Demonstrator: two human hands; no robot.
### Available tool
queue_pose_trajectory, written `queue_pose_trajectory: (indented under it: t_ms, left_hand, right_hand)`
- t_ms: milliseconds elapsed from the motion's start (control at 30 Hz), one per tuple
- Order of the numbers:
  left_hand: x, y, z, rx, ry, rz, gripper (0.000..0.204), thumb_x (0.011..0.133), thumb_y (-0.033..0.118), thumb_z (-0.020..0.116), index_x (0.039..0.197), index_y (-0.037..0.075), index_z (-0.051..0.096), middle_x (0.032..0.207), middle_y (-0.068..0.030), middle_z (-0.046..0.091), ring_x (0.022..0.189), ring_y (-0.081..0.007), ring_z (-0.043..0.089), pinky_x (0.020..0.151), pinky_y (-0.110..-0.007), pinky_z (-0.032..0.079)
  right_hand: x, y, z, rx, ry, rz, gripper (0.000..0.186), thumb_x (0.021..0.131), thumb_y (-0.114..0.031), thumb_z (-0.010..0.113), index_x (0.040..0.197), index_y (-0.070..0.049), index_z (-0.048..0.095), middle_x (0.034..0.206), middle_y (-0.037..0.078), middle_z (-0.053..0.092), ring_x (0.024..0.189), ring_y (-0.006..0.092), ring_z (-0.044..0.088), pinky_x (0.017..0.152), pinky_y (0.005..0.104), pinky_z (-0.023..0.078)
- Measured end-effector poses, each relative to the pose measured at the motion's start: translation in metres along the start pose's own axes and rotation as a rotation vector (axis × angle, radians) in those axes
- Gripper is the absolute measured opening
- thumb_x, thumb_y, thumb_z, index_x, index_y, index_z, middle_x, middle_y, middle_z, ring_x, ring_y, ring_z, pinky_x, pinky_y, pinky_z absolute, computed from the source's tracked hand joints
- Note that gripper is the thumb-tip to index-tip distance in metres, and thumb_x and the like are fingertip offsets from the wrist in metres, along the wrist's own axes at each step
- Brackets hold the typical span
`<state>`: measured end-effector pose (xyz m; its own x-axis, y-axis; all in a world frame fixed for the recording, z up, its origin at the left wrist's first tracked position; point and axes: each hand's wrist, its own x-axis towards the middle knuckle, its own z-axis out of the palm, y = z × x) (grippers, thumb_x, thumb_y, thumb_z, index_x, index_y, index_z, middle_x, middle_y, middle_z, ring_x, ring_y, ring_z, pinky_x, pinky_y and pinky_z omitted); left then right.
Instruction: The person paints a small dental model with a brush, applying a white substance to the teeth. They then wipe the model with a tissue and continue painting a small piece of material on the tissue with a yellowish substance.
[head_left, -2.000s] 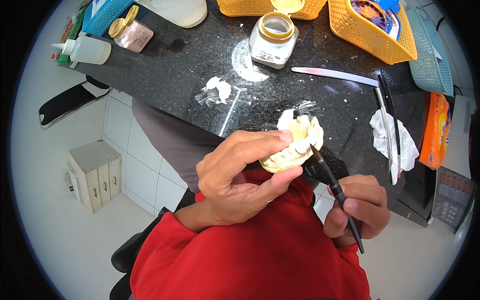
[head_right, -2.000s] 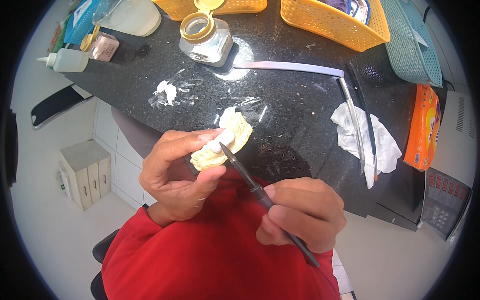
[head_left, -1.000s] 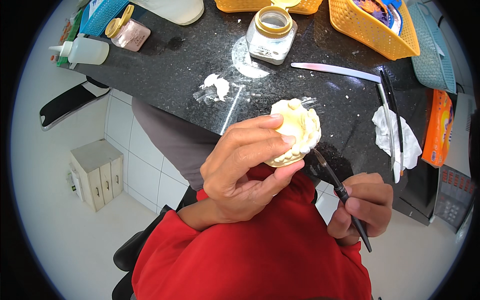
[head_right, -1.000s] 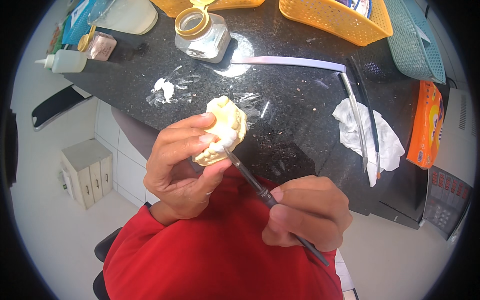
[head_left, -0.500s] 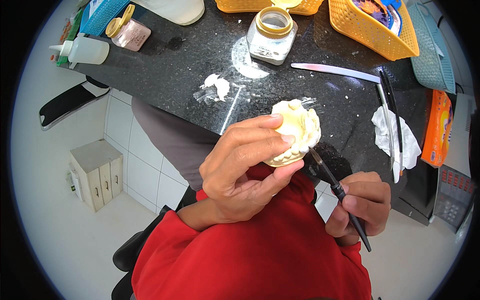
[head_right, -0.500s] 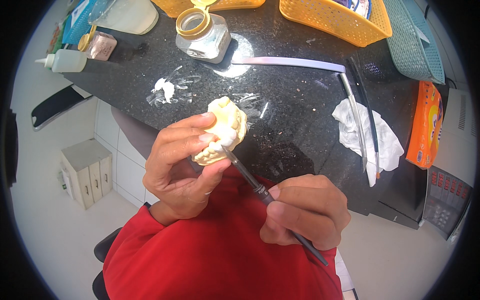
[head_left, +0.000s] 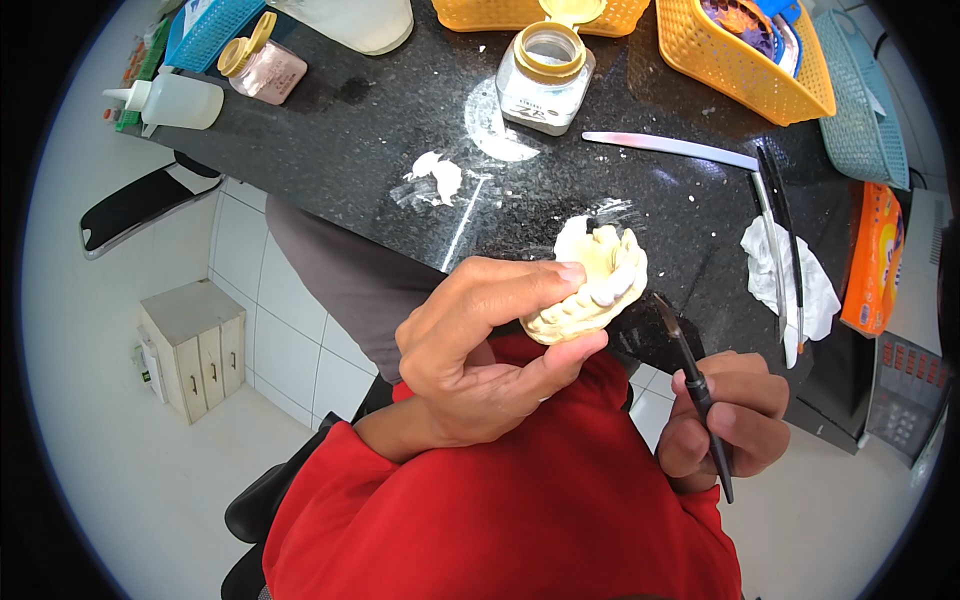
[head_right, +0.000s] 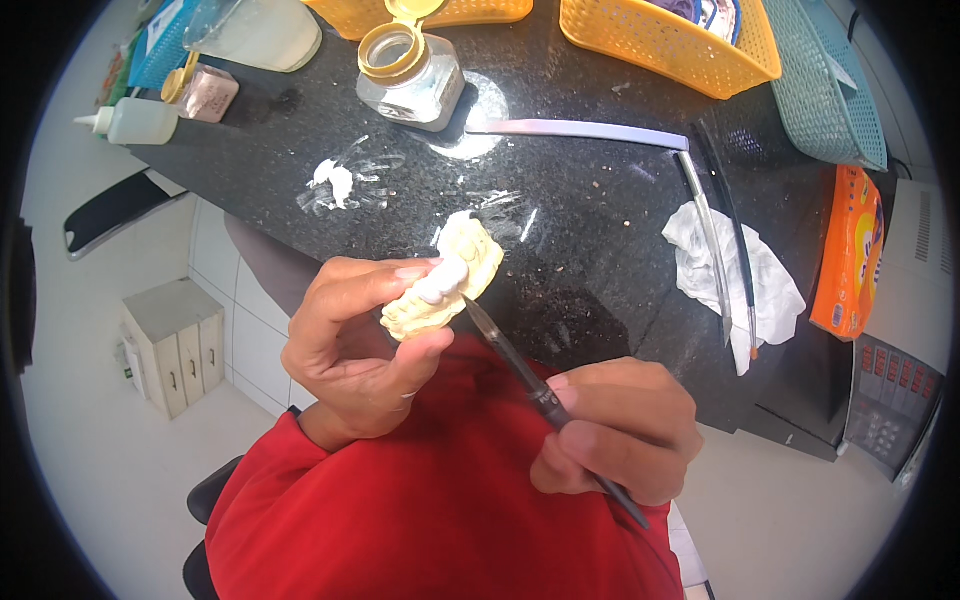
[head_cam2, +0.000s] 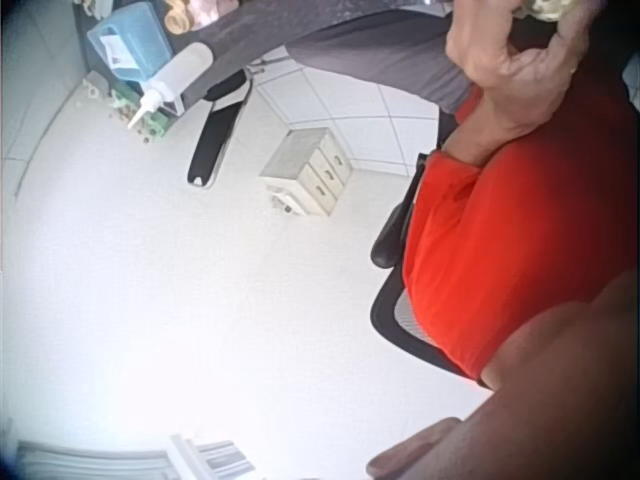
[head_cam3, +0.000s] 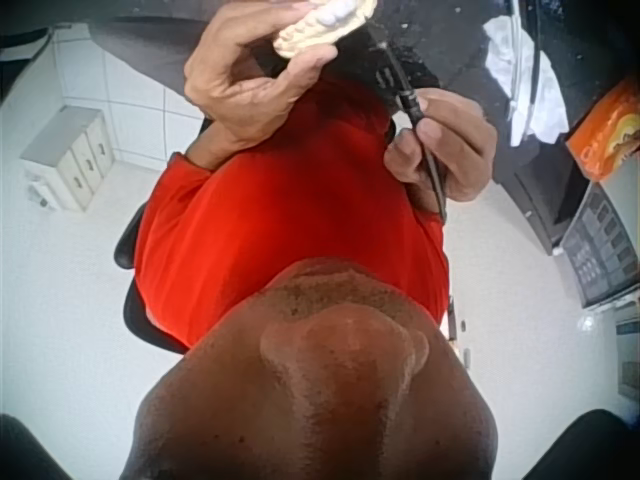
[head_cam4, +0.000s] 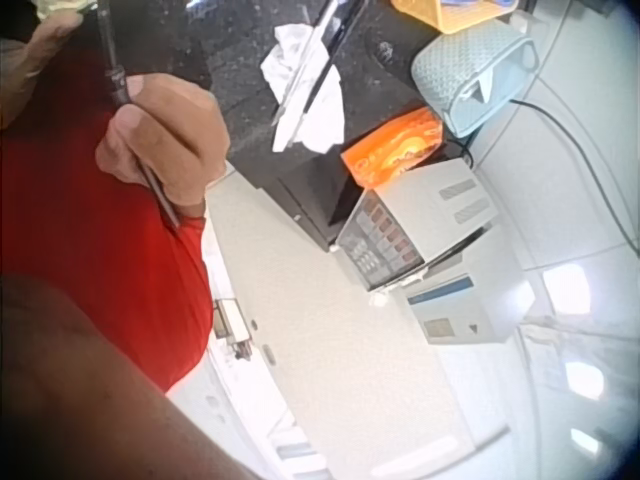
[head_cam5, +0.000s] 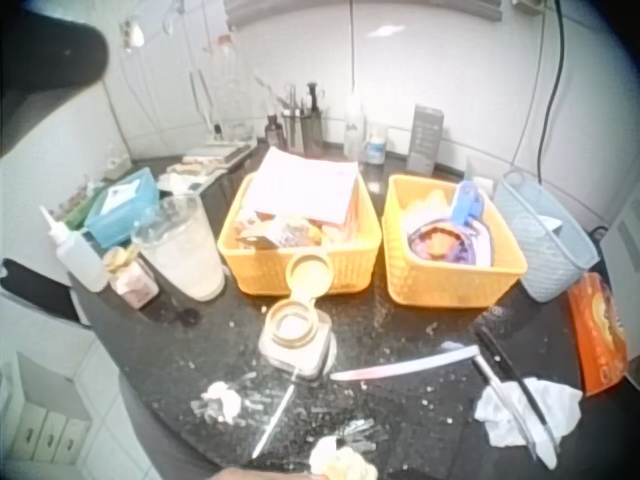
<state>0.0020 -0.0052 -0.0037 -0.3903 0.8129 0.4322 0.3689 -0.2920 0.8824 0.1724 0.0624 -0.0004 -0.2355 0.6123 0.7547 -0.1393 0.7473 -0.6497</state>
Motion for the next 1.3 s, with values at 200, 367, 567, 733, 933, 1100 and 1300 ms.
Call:
queue_pose_trajectory:
  t_ms: [200, 367, 567, 733, 933, 1100, 1300]
  left_hand:
    - [0.002, -0.001, -0.003, 0.064, -0.01, 0.038, 0.04, 0.07, 0.016, 0.081, 0.099, -0.002, 0.061, 0.092, -0.0139, 0.064, 0.078, -0.0148, 0.059, 0.067, -0.023, 0.046]
    - [0.001, -0.001, -0.001, 0.032, 0.0, 0.031, 0.039, 0.071, 0.015, 0.08, 0.1, -0.002, 0.061, 0.093, -0.0136, 0.064, 0.08, -0.0152, 0.06, 0.068, -0.024, 0.047]
    - [0.001, -0.001, -0.002, 0.03, -0.004, 0.032, 0.039, 0.071, 0.015, 0.08, 0.1, -0.002, 0.06, 0.093, -0.0135, 0.063, 0.081, -0.0151, 0.06, 0.069, -0.023, 0.047]
    - [0.001, -0.001, -0.002, 0.032, -0.003, 0.026, 0.039, 0.071, 0.015, 0.08, 0.1, -0.002, 0.061, 0.093, -0.013, 0.064, 0.08, -0.0144, 0.06, 0.068, -0.023, 0.047]
    - [0.001, 0.0, -0.003, 0.038, -0.004, 0.025, 0.038, 0.071, 0.013, 0.08, 0.1, -0.002, 0.061, 0.093, -0.0133, 0.064, 0.079, -0.0148, 0.06, 0.068, -0.023, 0.047]
    - [0.002, 0.0, -0.001, 0.018, 0.028, 0.03, 0.038, 0.067, 0.01, 0.081, 0.097, -0.002, 0.062, 0.091, -0.0149, 0.065, 0.079, -0.0173, 0.062, 0.067, -0.025, 0.049]
    - [0.001, -0.004, 0.003, -0.045, 0.093, 0.049, 0.037, 0.061, 0.002, 0.082, 0.093, -0.003, 0.064, 0.089, -0.0169, 0.067, 0.079, -0.0199, 0.066, 0.066, -0.026, 0.053]
  right_hand:
    - [0.006, -0.002, -0.001, -0.042, -0.122, 0.008, 0.022, 0.067, -0.005, 0.071, 0.084, -0.002, 0.057, 0.074, 0.013, 0.061, 0.057, 0.0197, 0.061, 0.045, 0.0244, 0.052]
    - [0.008, -0.002, 0.0, -0.053, -0.139, 0.006, 0.022, 0.068, -0.006, 0.071, 0.084, -0.003, 0.057, 0.072, 0.012, 0.061, 0.057, 0.0191, 0.061, 0.042, 0.024, 0.051]
    - [0.009, -0.002, 0.002, -0.08, -0.13, -0.009, 0.021, 0.068, -0.007, 0.071, 0.083, -0.003, 0.057, 0.072, 0.011, 0.061, 0.056, 0.0189, 0.061, 0.04, 0.0231, 0.05]
    - [0.006, -0.002, 0.001, -0.054, -0.114, 0.006, 0.022, 0.067, -0.006, 0.07, 0.084, -0.002, 0.057, 0.072, 0.011, 0.06, 0.055, 0.0193, 0.061, 0.042, 0.0227, 0.049]
    - [0.008, -0.002, 0.002, -0.047, -0.13, 0.008, 0.023, 0.065, -0.002, 0.069, 0.085, -0.001, 0.057, 0.073, 0.012, 0.06, 0.056, 0.0197, 0.061, 0.044, 0.0243, 0.05]
    - [0.007, -0.003, 0.001, -0.036, -0.111, 0.019, 0.024, 0.064, -0.001, 0.068, 0.086, 0.0, 0.058, 0.074, 0.013, 0.06, 0.058, 0.0209, 0.061, 0.044, 0.0248, 0.05]
    - [0.005, -0.003, -0.014, 0.034, -0.18, 0.047, 0.024, 0.07, -0.002, 0.066, 0.093, 0.0, 0.057, 0.081, 0.015, 0.059, 0.061, 0.0212, 0.061, 0.052, 0.0254, 0.052]
